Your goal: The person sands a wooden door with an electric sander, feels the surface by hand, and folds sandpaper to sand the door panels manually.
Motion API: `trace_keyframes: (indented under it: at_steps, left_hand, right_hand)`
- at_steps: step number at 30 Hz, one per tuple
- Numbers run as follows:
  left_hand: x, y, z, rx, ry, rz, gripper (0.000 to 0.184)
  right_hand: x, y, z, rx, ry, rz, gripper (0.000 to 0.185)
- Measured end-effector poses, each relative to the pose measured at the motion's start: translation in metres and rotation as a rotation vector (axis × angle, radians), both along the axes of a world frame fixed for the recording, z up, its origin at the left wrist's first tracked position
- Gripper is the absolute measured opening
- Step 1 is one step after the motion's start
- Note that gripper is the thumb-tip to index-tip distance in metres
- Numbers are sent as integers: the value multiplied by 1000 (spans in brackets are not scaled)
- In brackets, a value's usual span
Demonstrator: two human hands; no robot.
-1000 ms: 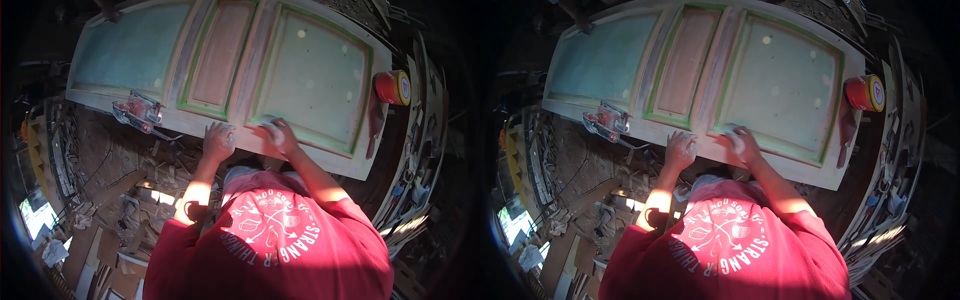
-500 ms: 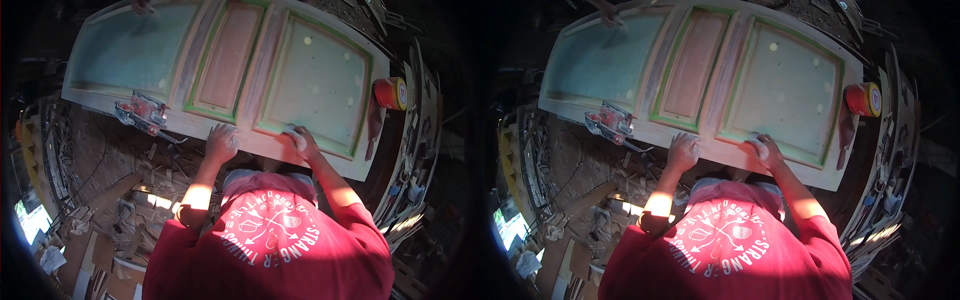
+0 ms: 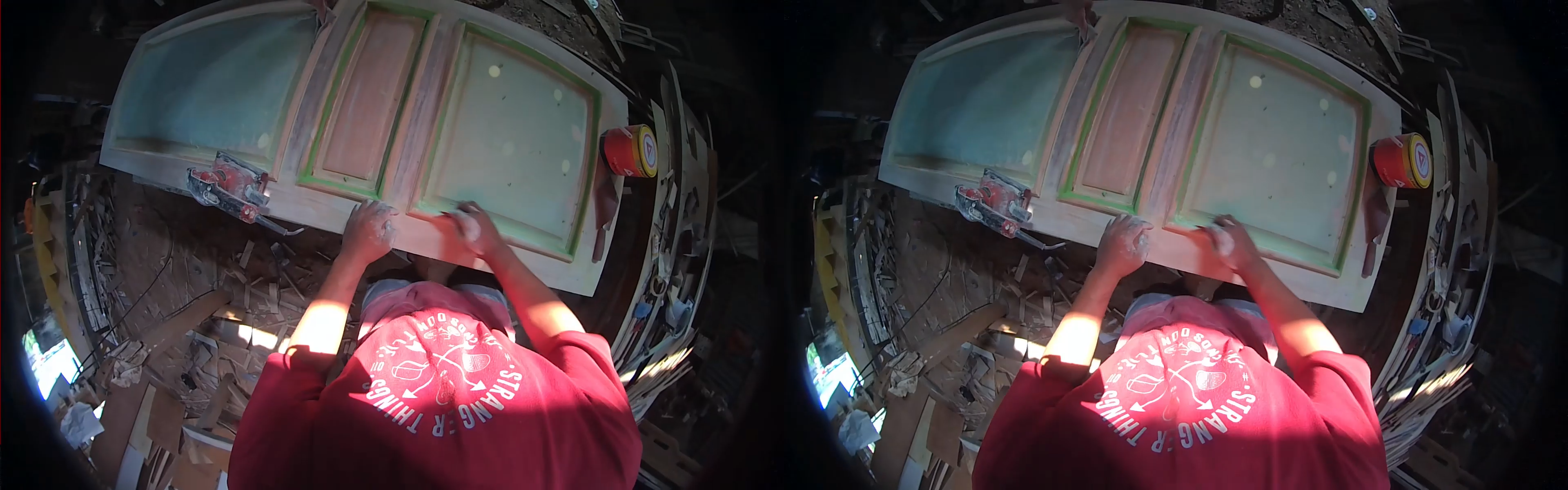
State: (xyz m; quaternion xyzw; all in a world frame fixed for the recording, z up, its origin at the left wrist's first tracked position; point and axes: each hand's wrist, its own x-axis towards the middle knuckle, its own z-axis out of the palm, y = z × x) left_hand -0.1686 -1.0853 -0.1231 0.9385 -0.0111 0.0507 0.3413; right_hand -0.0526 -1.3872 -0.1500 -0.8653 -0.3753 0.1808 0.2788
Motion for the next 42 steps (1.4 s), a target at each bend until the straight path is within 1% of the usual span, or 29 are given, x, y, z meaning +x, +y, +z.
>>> trace_keyframes:
  at_steps: [2,5,8,11,14,17,20,23,25,28,29,31,32,35,37,39,40,41,42]
  left_hand:
    - [6,-7,-3,-3,2,-26,28]
    - [10,-15,-2,6,-5,-62,28]
    - [13,-16,3,5,-25,-35,28]
    - [5,-14,3,-7,-39,7,27]
    - [1,-20,-6,-3,-19,-9,25]
    - [1,-24,-2,-17,-32,-33,25]
    - [-3,-22,-2,-12,-51,11,24]
    - [-12,-20,-6,0,-36,44,24]
    - [-13,-23,-14,-14,-23,40,24]
    - [-10,-32,-11,-26,-33,3,25]
    - [-12,-34,-10,-16,-33,7,26]
    - [-8,-38,-7,4,-46,24,27]
    - [-9,-38,-7,11,-54,32,27]
    - [-14,-39,-7,36,-60,61,28]
    - [-14,-46,-9,44,-29,56,29]
    - [-13,-60,-6,47,-20,66,32]
    - [-11,-65,-3,56,-13,72,34]
    - [-9,-72,-1,73,-38,62,40]
    - [-5,-80,-2,94,-91,44,41]
  right_hand:
    - [-1,45,-17,72,-59,10,34]
    - [-2,46,-4,50,-58,0,33]
    - [5,-19,5,-122,46,-20,34]
    - [4,-20,1,-110,16,12,32]
    - [1,46,-24,64,-90,24,35]
    - [-1,46,-13,107,-48,5,35]
    - [3,-16,-3,35,-26,-17,30]
    - [0,-7,3,-72,-16,-27,29]
    - [-4,37,-9,55,-84,-16,30]
    - [-4,64,-16,38,-105,-2,30]
    - [-8,47,-10,127,-128,-39,32]
    - [-3,-13,2,21,-50,-41,33]
    - [-1,-29,6,-31,-12,-44,34]
    - [-2,-35,-13,-38,-174,37,34]
    - [-7,10,-26,128,-164,0,32]
    - [-11,54,-24,94,-71,-55,32]
    - [-13,49,-25,112,-65,-80,31]
    - [-15,43,-26,131,-57,-108,30]
    - [-18,35,-26,148,-49,-134,28]
